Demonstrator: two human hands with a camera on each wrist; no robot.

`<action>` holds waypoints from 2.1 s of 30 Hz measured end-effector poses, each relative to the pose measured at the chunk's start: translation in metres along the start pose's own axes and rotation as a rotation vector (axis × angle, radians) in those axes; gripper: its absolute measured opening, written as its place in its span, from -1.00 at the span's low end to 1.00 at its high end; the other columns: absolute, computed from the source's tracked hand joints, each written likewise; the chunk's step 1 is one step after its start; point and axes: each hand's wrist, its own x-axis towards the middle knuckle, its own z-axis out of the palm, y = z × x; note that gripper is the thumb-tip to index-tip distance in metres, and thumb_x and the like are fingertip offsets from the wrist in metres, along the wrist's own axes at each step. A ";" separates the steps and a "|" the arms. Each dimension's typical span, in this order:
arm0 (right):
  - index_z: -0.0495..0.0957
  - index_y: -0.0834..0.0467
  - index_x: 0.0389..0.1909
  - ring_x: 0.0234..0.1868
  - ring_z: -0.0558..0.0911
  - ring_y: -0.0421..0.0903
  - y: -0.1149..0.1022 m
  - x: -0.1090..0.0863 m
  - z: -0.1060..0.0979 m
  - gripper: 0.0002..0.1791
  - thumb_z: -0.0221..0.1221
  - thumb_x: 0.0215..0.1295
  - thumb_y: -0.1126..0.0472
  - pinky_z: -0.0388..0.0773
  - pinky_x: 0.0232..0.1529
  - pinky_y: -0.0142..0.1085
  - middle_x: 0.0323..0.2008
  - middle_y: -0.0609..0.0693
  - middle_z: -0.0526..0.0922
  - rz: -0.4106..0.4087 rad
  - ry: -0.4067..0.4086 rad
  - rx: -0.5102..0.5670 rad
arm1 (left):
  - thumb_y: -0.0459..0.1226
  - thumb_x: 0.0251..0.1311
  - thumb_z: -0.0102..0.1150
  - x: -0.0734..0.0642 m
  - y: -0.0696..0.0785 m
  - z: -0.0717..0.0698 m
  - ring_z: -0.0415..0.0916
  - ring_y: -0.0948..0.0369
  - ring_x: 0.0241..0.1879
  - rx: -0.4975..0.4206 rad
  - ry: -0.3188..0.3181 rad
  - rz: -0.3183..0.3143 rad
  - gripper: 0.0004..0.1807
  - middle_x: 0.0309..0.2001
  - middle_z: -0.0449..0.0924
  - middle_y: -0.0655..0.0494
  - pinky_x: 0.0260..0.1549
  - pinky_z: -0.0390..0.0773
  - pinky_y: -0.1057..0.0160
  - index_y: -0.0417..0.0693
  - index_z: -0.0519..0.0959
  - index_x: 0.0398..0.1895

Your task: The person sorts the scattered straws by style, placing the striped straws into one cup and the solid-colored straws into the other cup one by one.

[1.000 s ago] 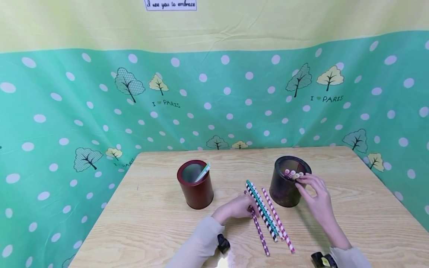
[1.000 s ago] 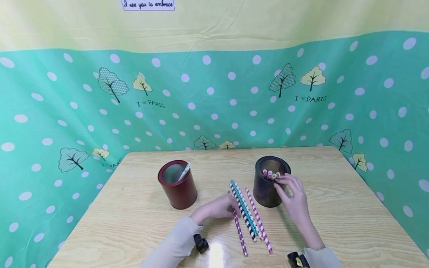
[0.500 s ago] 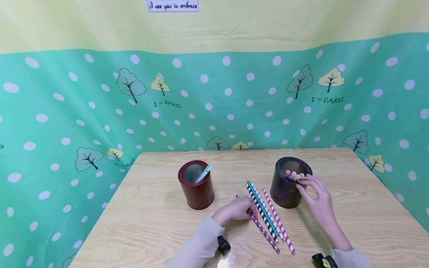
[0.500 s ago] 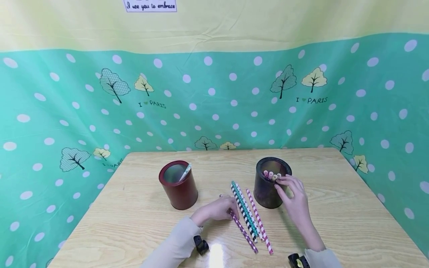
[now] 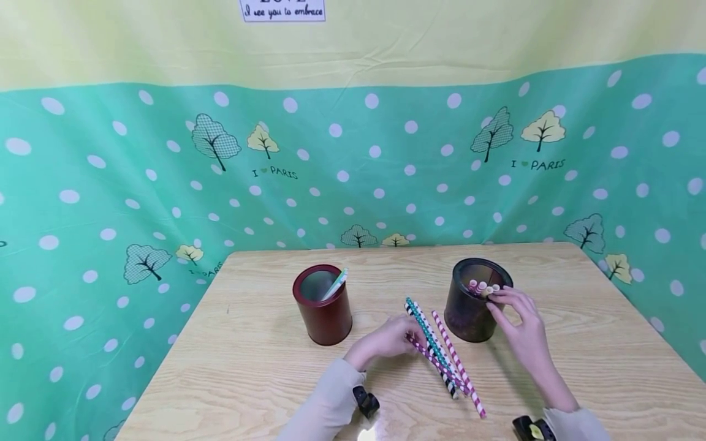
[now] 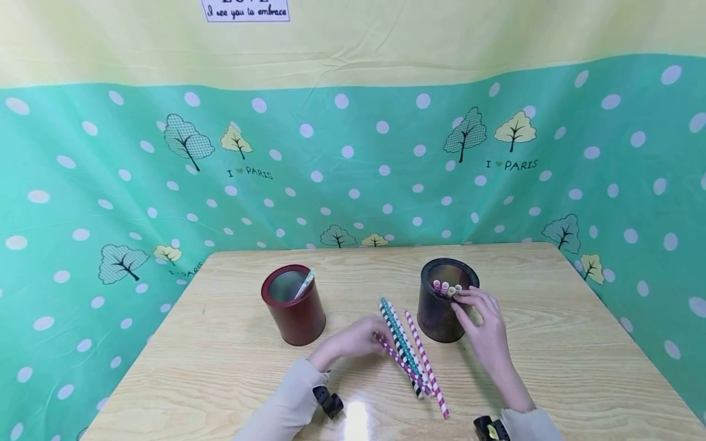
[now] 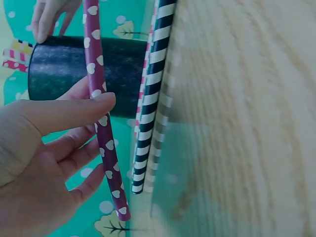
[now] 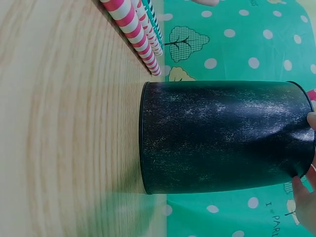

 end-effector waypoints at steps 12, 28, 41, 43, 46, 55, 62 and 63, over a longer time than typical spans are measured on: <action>0.61 0.05 -0.26 0.09 0.35 -0.11 0.083 -0.024 0.011 -0.73 0.28 -0.05 0.33 0.09 0.17 -0.39 -0.12 -0.04 0.55 -0.002 0.019 -0.024 | -0.43 -0.07 0.24 0.001 -0.003 -0.003 0.31 0.42 -0.25 -0.198 0.086 0.009 -0.84 -0.31 0.48 0.22 -0.22 0.34 0.49 -0.06 0.57 -0.37; 0.60 0.13 -0.28 0.11 0.33 -0.16 0.035 -0.010 0.005 -0.76 0.25 -0.04 0.38 0.07 0.18 -0.43 -0.13 -0.04 0.54 0.018 -0.002 0.034 | -0.44 -0.04 0.20 0.001 0.006 -0.008 0.41 0.28 -0.25 -0.334 0.149 -0.019 -0.83 -0.30 0.54 0.05 -0.19 0.39 0.37 -0.19 0.54 -0.32; 0.58 0.32 -0.40 0.02 0.35 -0.27 -0.013 0.003 0.000 -0.72 0.25 -0.24 0.60 0.10 0.09 -0.58 -0.26 0.10 0.54 0.066 -0.001 -0.046 | -0.43 0.00 0.16 0.009 0.014 -0.012 0.43 0.28 -0.26 -0.402 0.301 -0.062 -0.84 -0.29 0.51 0.08 -0.20 0.45 0.26 -0.16 0.53 -0.29; 0.58 0.32 -0.39 0.02 0.34 -0.29 -0.012 0.002 -0.001 -0.73 0.25 -0.22 0.59 0.10 0.09 -0.58 -0.25 0.07 0.54 0.073 -0.004 -0.046 | -0.40 0.02 0.16 0.013 0.011 -0.010 0.42 0.33 -0.27 -0.426 0.329 -0.080 -0.84 -0.28 0.51 0.11 -0.21 0.45 0.29 -0.13 0.53 -0.28; 0.57 0.32 -0.38 0.02 0.34 -0.28 -0.011 0.001 -0.002 -0.76 0.25 -0.16 0.55 0.10 0.09 -0.56 -0.23 0.04 0.54 0.079 -0.009 -0.041 | -0.43 0.03 0.14 0.015 0.019 -0.016 0.46 0.27 -0.27 -0.494 0.380 -0.095 -0.84 -0.28 0.52 0.04 -0.21 0.45 0.27 -0.18 0.52 -0.27; 0.60 0.19 -0.32 0.04 0.36 -0.20 0.004 -0.002 0.001 -0.81 0.24 -0.03 0.40 0.13 0.12 -0.46 -0.18 -0.04 0.55 0.023 -0.004 0.009 | -0.47 0.04 0.10 0.013 0.057 -0.048 0.48 0.06 -0.20 -0.586 0.561 -0.104 -0.81 -0.27 0.52 -0.13 -0.20 0.47 0.30 -0.34 0.49 -0.23; 0.59 0.16 -0.29 0.06 0.35 -0.20 0.009 -0.003 0.002 -0.80 0.23 -0.01 0.37 0.09 0.16 -0.44 -0.16 -0.04 0.55 0.021 0.009 0.050 | -0.48 0.03 0.11 0.024 0.066 -0.057 0.51 0.00 -0.22 -0.689 0.705 -0.071 -0.80 -0.25 0.53 -0.24 -0.23 0.50 0.29 -0.43 0.48 -0.24; 0.59 0.16 -0.30 0.06 0.35 -0.20 0.008 -0.003 0.001 -0.81 0.23 0.00 0.36 0.10 0.15 -0.45 -0.16 -0.04 0.55 0.024 0.009 0.045 | -0.48 0.03 0.11 0.025 0.068 -0.059 0.51 -0.02 -0.22 -0.700 0.717 -0.065 -0.80 -0.25 0.53 -0.25 -0.23 0.50 0.29 -0.44 0.48 -0.25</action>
